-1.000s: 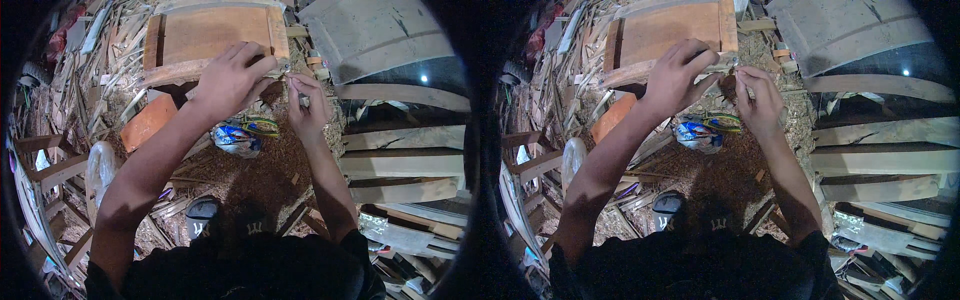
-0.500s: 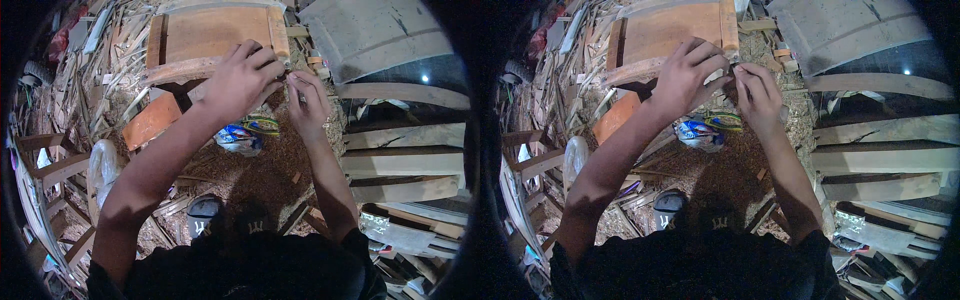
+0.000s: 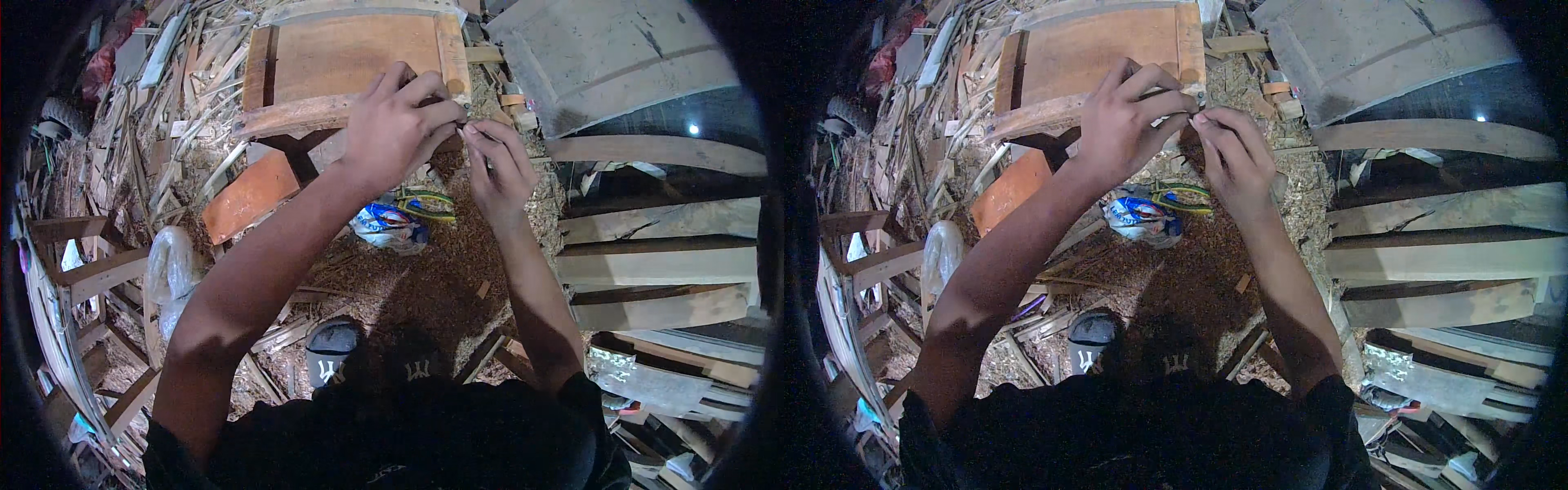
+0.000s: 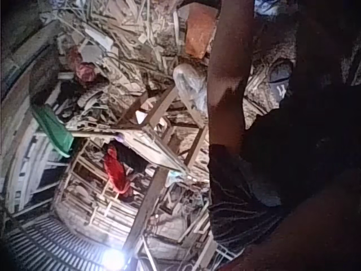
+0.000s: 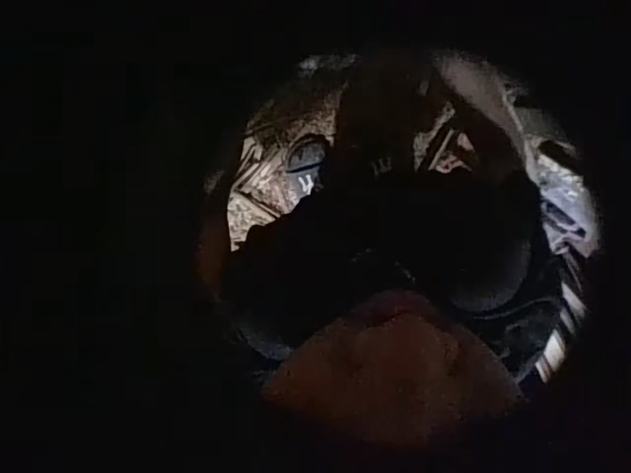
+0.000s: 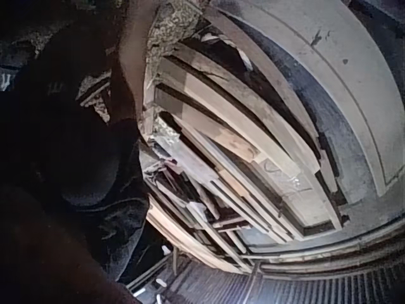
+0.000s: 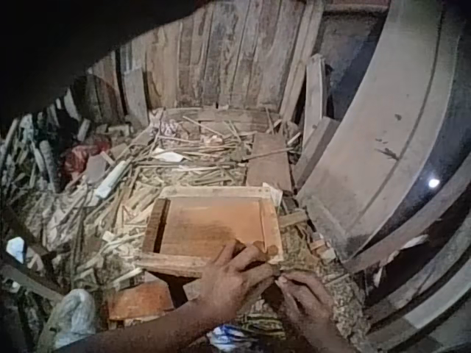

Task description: The person assembles a small wooden stool by hammering nails into the joints and checking the stability of the structure by hand.

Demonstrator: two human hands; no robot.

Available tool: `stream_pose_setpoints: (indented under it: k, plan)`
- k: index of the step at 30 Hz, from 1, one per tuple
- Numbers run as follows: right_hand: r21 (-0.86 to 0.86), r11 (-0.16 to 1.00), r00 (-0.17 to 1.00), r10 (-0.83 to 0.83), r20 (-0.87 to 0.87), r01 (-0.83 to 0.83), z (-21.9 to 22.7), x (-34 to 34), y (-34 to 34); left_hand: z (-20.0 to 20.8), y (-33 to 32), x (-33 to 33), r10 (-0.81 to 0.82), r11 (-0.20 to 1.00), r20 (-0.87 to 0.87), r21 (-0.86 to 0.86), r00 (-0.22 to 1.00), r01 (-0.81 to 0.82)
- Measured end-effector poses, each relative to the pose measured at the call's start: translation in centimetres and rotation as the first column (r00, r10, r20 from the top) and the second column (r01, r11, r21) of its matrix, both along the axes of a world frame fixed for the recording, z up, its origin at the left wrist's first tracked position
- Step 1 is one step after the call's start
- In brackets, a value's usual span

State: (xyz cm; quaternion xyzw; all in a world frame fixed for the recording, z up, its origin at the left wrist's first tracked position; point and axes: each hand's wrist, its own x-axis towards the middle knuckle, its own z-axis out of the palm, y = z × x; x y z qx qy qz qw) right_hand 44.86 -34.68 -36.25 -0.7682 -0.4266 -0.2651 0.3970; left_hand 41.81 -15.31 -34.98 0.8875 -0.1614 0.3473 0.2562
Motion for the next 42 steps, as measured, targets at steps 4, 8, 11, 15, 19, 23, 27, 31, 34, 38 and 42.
stream_pose_setpoints:
  k: [4,8,11,15,19,23,27,31,34,38,42]
  plan:
    - [0.036,0.999,1.0,-0.009,0.002,0.009,0.0,0.1,0.2,0.2,-0.3,-0.1,0.04,0.999,-0.017,0.032,0.999,-0.04]
    - [0.062,0.998,0.999,-0.034,-0.01,0.034,0.0,0.1,0.4,0.1,-0.3,0.1,0.056,0.997,-0.009,0.049,0.998,-0.055]
    - [0.073,0.996,0.999,-0.046,-0.005,0.046,0.1,0.2,0.3,0.3,-0.6,0.0,0.063,0.997,-0.062,0.038,0.996,-0.061]
    - [0.044,0.998,0.998,-0.049,-0.028,0.05,0.6,0.1,0.0,0.2,-0.7,0.2,0.082,0.996,-0.098,0.053,0.992,-0.077]
    - [0.247,0.955,0.955,-0.093,-0.283,0.166,-0.1,-0.7,-1.5,0.5,-0.3,0.1,0.087,0.994,-0.093,0.069,0.992,-0.081]
    - [0.173,0.927,0.872,-0.234,-0.431,0.334,-3.3,-2.7,-7.5,0.6,-0.7,0.3,0.082,0.995,-0.065,0.062,0.995,-0.078]
    - [-0.295,0.881,0.774,-0.468,-0.426,0.37,-7.9,-6.0,-13.4,0.5,-1.0,0.3,0.08,0.996,-0.092,0.036,0.993,-0.077]
    - [-0.618,0.58,0.718,-0.695,-0.035,0.531,-9.2,-8.6,-15.8,0.3,-0.8,0.4,0.081,0.995,-0.058,0.061,0.995,-0.077]
    - [-0.569,0.701,0.639,-0.682,-0.356,0.43,-9.9,-8.4,-16.5,0.3,-0.7,0.5,0.075,0.994,-0.026,0.076,0.997,-0.073]
    - [-0.67,0.7,0.459,-0.694,-0.555,0.249,-9.2,-6.5,-16.9,0.3,-0.9,0.5,0.089,0.993,-0.034,0.083,0.995,-0.086]
    - [-0.552,0.806,0.51,-0.575,-0.64,0.215,-6.3,-6.9,-15.7,0.4,-0.8,0.3,0.088,0.993,-0.049,0.085,0.995,-0.084]
